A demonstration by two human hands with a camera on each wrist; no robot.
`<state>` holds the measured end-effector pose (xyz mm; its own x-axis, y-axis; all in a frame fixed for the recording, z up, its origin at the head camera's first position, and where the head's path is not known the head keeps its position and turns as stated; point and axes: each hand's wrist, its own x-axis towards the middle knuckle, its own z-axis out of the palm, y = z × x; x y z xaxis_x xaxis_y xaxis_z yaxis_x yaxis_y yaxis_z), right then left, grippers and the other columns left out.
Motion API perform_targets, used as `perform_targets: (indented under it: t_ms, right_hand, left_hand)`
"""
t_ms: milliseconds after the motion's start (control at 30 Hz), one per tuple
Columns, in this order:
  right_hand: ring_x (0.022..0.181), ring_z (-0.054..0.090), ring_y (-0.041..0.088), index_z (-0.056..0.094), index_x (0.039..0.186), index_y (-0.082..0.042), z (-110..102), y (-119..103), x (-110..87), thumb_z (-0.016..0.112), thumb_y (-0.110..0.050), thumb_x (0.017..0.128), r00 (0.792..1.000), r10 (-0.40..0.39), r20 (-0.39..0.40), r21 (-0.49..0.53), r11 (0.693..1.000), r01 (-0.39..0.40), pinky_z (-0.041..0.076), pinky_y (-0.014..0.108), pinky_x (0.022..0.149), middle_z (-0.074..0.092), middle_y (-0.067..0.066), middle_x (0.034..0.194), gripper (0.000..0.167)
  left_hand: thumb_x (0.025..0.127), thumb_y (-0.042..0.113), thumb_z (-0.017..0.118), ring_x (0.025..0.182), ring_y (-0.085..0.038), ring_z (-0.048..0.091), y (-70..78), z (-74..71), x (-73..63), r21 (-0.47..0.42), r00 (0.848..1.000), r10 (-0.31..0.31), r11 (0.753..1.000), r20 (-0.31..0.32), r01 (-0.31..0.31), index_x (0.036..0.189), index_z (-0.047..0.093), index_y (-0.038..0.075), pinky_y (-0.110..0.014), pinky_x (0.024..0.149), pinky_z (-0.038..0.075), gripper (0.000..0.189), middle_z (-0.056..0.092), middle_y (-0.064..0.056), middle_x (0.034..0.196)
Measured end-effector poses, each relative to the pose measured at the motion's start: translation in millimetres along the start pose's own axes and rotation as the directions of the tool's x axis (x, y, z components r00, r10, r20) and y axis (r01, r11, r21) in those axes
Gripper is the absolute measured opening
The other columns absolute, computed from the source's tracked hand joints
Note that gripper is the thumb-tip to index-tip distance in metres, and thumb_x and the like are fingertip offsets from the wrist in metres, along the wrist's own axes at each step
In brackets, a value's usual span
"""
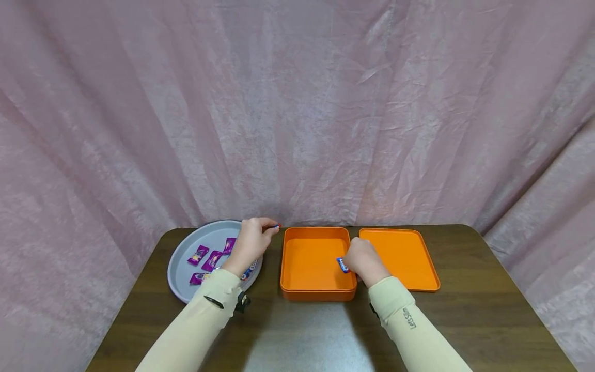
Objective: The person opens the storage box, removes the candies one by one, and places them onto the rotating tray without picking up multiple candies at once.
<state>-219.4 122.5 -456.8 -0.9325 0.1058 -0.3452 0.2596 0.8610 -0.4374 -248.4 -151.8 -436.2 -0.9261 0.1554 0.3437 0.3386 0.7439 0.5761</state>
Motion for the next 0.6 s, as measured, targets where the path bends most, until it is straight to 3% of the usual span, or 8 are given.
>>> perform_targets:
  t_ms: [167, 367, 600]
  right_hand:
    - [0.045, 0.062, 0.024, 0.058, 0.097, 0.002, 0.4, 0.9, 1.2, 0.064, -0.013, 0.084, 1.000, 0.001, -0.004, 0.005, 1.000, -0.001, 0.048, 0.029, 0.038, 0.058, 0.020, 0.082, 0.021]
    - [0.045, 0.061, 0.023, 0.058, 0.097, 0.002, -0.2, 0.5, 0.6, 0.065, -0.014, 0.084, 1.000, 0.012, -0.005, 0.002, 1.000, -0.012, 0.048, 0.029, 0.039, 0.058, 0.019, 0.082, 0.021]
    - [0.049, 0.063, 0.026, 0.058, 0.100, 0.002, -1.7, -1.1, 0.1, 0.066, -0.015, 0.084, 1.000, 0.001, -0.004, 0.012, 1.000, -0.001, 0.048, 0.029, 0.039, 0.059, 0.020, 0.086, 0.025]
  left_hand:
    - [0.088, 0.021, 0.065, 0.068, -0.012, 0.063, -21.9, -17.4, -4.4, 0.020, 0.998, -0.046, 0.999, -0.047, 0.047, 0.093, 0.074, 0.013, -0.031, 0.064, 0.054, 0.013, 0.072, 0.001, 0.084]
    - [0.087, 0.013, 0.064, 0.080, -0.018, 0.066, -53.1, -33.6, -8.4, 0.090, 0.988, -0.092, 0.991, -0.121, 0.103, 0.094, 0.073, 0.008, -0.037, 0.070, 0.053, 0.012, 0.072, -0.006, 0.088]
    - [0.086, 0.008, 0.060, 0.088, -0.027, 0.066, -88.6, -43.5, -15.4, 0.188, 0.973, -0.200, 0.957, -0.118, 0.219, 0.099, 0.071, 0.004, -0.043, 0.074, 0.052, 0.017, 0.071, -0.013, 0.095]
